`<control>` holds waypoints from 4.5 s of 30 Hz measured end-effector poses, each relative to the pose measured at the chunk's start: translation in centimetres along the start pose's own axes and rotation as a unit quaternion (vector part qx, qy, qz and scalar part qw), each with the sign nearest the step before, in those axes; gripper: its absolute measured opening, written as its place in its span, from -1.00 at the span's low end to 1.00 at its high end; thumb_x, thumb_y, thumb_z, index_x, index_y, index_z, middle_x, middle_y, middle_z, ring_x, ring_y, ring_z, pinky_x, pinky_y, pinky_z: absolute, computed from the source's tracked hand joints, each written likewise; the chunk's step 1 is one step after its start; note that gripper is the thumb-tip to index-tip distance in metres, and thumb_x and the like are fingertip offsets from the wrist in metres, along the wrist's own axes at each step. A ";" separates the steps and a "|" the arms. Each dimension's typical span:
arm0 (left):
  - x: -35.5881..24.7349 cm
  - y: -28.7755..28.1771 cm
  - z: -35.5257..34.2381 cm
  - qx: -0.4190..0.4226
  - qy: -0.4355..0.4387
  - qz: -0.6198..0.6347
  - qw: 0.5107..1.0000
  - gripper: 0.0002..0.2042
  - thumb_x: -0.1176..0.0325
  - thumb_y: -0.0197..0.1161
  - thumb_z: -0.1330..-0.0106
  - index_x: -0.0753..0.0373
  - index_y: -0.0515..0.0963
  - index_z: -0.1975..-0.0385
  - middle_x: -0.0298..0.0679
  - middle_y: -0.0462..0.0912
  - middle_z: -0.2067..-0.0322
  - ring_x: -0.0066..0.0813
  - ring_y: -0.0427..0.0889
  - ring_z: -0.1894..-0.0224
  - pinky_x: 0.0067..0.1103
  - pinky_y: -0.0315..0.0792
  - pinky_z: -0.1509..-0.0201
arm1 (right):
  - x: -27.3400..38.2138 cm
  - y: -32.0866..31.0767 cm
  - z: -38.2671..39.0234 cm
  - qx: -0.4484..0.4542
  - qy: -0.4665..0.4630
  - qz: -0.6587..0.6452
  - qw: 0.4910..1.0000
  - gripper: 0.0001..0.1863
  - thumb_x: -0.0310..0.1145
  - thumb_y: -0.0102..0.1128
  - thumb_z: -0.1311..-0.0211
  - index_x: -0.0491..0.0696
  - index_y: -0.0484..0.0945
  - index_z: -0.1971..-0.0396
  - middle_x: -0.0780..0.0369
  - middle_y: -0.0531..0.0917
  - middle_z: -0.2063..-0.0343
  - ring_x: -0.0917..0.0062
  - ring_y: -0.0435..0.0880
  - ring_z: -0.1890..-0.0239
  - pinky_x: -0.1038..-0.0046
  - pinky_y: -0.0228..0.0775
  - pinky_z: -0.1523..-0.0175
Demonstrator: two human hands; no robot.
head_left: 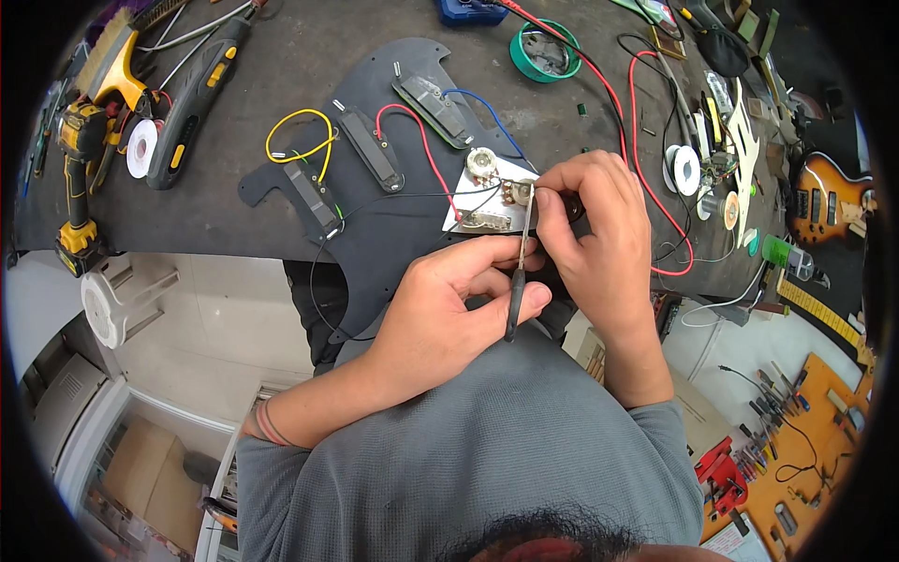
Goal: The person solders a wire onto a potentiometer on a guitar pickguard using a soldering iron and solder wire, then cuts the excess wire with shears.
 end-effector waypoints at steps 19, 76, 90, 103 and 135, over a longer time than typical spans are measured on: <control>0.1 -0.1 -0.3 -0.006 -0.052 0.031 0.998 -0.49 0.52 0.46 -0.62 0.54 0.54 -0.49 -0.04 0.78 -0.27 -0.38 0.85 -0.11 -0.46 0.77 -0.23 | 0.0 -0.1 -0.3 0.009 -0.006 0.014 1.000 -0.81 -0.51 0.51 -0.24 -0.02 0.63 0.24 0.29 0.68 0.28 0.31 0.64 0.22 0.22 0.37 0.05; 0.0 0.6 -0.3 -0.036 -0.063 0.025 0.997 -0.53 0.54 0.51 -0.58 0.51 0.61 -0.41 -0.30 0.83 0.04 -0.75 0.72 0.08 -0.68 0.57 0.08 | -0.1 0.1 -1.2 0.027 -0.054 0.077 0.995 -0.88 -0.47 0.46 -0.29 0.00 0.66 0.26 0.29 0.67 0.31 0.32 0.62 0.19 0.21 0.31 -0.09; 0.3 0.6 -0.2 -0.050 -0.074 0.049 0.995 -0.56 0.55 0.49 -0.59 0.51 0.60 -0.40 -0.18 0.83 -0.09 -0.57 0.82 -0.04 -0.58 0.70 -0.10 | 0.1 -1.0 -2.8 0.117 -0.067 0.050 0.990 -0.87 -0.44 0.46 -0.29 0.00 0.64 0.26 0.32 0.65 0.31 0.31 0.61 0.14 0.20 0.29 -0.14; 0.7 0.9 -0.2 -0.051 -0.036 0.075 0.995 -0.54 0.56 0.40 -0.65 0.53 0.51 -0.47 -0.05 0.79 -0.19 -0.40 0.86 -0.10 -0.46 0.77 -0.21 | -0.1 0.2 -2.3 0.079 -0.067 0.048 0.993 -0.81 -0.48 0.43 -0.12 0.03 0.57 0.33 0.35 0.64 0.34 0.33 0.56 0.19 0.20 0.25 -0.08; 0.4 0.7 0.0 -0.047 -0.026 0.092 0.994 -0.49 0.54 0.37 -0.68 0.54 0.47 -0.55 0.03 0.76 -0.31 -0.29 0.90 -0.10 -0.46 0.76 -0.19 | -0.2 -0.9 -1.4 0.061 -0.056 0.038 0.996 -0.83 -0.52 0.55 -0.25 -0.02 0.74 0.21 0.28 0.74 0.29 0.34 0.68 0.18 0.22 0.27 -0.18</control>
Point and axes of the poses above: each hand's wrist, its own z-axis away from the middle knuckle, its own y-axis out of the palm, x = y × z, the point moved 6 cm from there along -z, towards the middle knuckle
